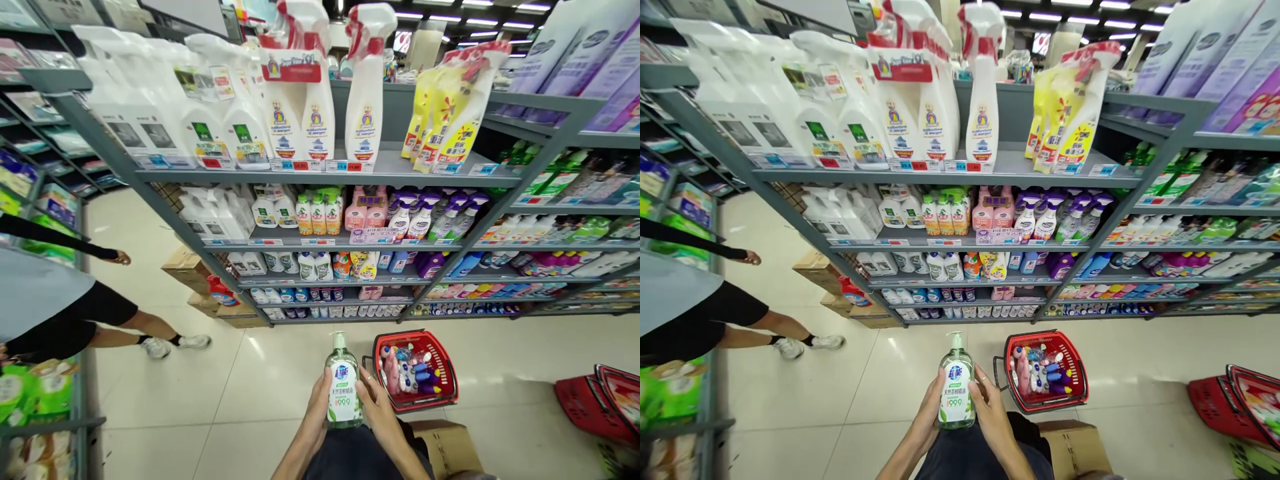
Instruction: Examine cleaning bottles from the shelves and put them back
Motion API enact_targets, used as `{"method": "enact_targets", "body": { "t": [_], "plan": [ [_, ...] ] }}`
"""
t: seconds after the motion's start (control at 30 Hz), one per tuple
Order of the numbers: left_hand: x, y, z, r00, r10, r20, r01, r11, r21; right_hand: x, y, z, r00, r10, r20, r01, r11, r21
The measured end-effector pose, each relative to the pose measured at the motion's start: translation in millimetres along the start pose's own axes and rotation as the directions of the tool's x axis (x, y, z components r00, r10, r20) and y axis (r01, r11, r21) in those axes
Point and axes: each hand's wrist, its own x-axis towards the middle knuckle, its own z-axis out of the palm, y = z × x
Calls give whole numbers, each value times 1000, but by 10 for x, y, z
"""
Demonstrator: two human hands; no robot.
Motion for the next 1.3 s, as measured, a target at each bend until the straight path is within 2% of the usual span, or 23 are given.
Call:
{"method": "enact_targets", "body": {
  "t": [0.2,0.4,0.53,0.67,0.8,1.0,1.2,1.3],
  "plan": [
    [-46,104,-135,1000,-13,10,13,1000,-9,-1,38,170,998,60,36,-60,998,0],
    [21,146,-177,999,-42,15,41,999,35,10,54,211,999,9,42,-11,999,43],
    [57,186,-79,997,-72,2,72,997,43,31,42,157,1000,-3,-10,3,999,45],
    [114,208,154,992,-117,43,112,989,100,27,3,11,996,-16,-87,23,997,72],
    [265,128,474,983,-164,82,147,973,176,12,27,-262,982,-42,-184,60,994,91],
    [642,-140,995,968,-240,76,216,946,241,145,132,-859,964,-39,-262,77,988,135],
    [1095,-537,1435,965,-260,3,252,937,241,375,52,-1527,971,-14,-237,60,980,187],
    [1371,-801,1716,961,-275,-24,271,924,270,465,36,-1936,954,-6,-300,82,967,240]
  ]
}}
